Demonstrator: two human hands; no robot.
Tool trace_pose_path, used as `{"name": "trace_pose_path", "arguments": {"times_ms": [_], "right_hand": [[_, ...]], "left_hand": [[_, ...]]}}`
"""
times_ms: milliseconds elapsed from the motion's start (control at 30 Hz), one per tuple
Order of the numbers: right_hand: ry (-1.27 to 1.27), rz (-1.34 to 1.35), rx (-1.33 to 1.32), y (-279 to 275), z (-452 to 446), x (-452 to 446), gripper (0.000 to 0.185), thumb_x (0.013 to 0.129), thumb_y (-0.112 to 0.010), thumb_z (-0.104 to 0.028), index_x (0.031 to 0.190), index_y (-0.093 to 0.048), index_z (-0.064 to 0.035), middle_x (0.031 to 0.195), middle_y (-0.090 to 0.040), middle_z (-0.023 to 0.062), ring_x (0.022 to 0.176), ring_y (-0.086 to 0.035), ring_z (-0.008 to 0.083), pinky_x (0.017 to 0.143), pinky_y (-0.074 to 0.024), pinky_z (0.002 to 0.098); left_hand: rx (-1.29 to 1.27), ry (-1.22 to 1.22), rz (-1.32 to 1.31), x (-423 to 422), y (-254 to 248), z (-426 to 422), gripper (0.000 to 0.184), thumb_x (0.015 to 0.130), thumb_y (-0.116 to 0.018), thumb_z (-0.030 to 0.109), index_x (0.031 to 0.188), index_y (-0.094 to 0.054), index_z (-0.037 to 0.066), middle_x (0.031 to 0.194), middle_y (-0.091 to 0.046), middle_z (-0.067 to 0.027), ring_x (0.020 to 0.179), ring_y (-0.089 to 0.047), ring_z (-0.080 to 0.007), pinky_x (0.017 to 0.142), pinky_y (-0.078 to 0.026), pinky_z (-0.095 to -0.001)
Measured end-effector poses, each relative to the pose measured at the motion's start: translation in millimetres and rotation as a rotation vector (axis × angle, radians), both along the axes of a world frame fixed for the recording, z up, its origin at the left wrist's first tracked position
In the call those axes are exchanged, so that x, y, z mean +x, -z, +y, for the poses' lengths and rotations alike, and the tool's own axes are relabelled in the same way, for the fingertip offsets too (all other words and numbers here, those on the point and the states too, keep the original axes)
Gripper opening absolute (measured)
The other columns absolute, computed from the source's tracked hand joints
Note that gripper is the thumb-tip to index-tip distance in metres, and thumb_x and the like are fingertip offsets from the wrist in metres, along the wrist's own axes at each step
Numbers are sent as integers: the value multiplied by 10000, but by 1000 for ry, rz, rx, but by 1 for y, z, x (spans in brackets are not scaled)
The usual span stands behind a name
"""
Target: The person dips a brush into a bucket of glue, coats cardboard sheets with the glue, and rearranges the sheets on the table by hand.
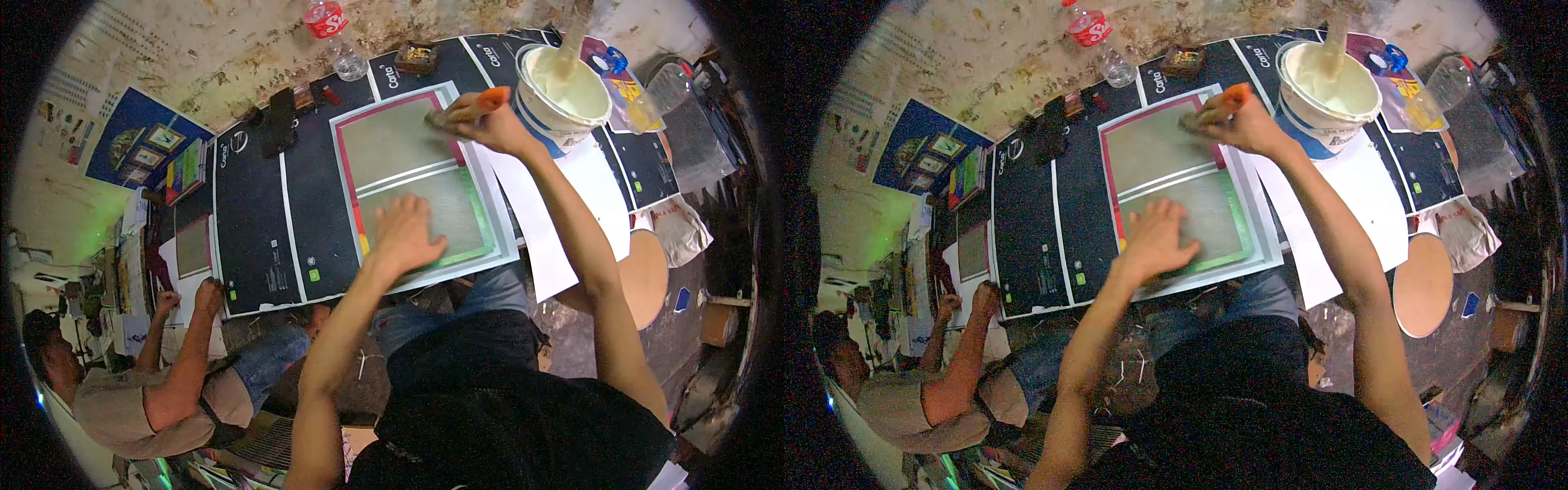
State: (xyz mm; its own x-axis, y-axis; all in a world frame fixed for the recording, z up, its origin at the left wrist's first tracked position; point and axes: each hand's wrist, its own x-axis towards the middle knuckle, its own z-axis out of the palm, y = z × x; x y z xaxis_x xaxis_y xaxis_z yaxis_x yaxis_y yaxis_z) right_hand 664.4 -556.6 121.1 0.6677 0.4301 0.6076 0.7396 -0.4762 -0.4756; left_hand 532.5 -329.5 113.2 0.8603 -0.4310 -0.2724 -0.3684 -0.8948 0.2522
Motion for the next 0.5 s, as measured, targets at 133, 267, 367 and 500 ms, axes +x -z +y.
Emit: {"name": "trace_pose_path", "arguments": {"times_ms": [133,267,367,500], "right_hand": [[74,275,-358,22,23,65,343,722,-740,-349,866,-658,-49,921,-661,176,858,-619,375,740,-508,426],[278,141,-438,23,36,138,277,699,-722,-236,890,-625,-60,883,-656,168,847,-616,386,733,-502,473],[182,-84,-210,3,62,146,276,732,-694,-194,970,-640,-66,890,-666,153,870,-630,358,761,-507,444],[-402,349,-282,-12,118,144,271,758,-715,-266,912,-666,-49,891,-674,166,853,-647,339,741,-502,408]], "left_hand": [[-27,26,17,-7,13,-11,573,753,-647,372,1137,-511,-30,1145,-483,-169,1099,-474,-323,902,-336,-542],[-79,-2,-6,-12,17,-8,569,762,-641,371,1141,-502,-29,1147,-476,-171,1101,-463,-321,909,-329,-538],[-125,-22,12,-10,23,-6,600,762,-642,387,1164,-482,-28,1164,-466,-177,1118,-451,-327,912,-326,-547],[-192,-11,28,-7,18,-1,575,768,-627,366,1155,-478,-33,1154,-458,-184,1081,-456,-321,844,-344,-524]]}}
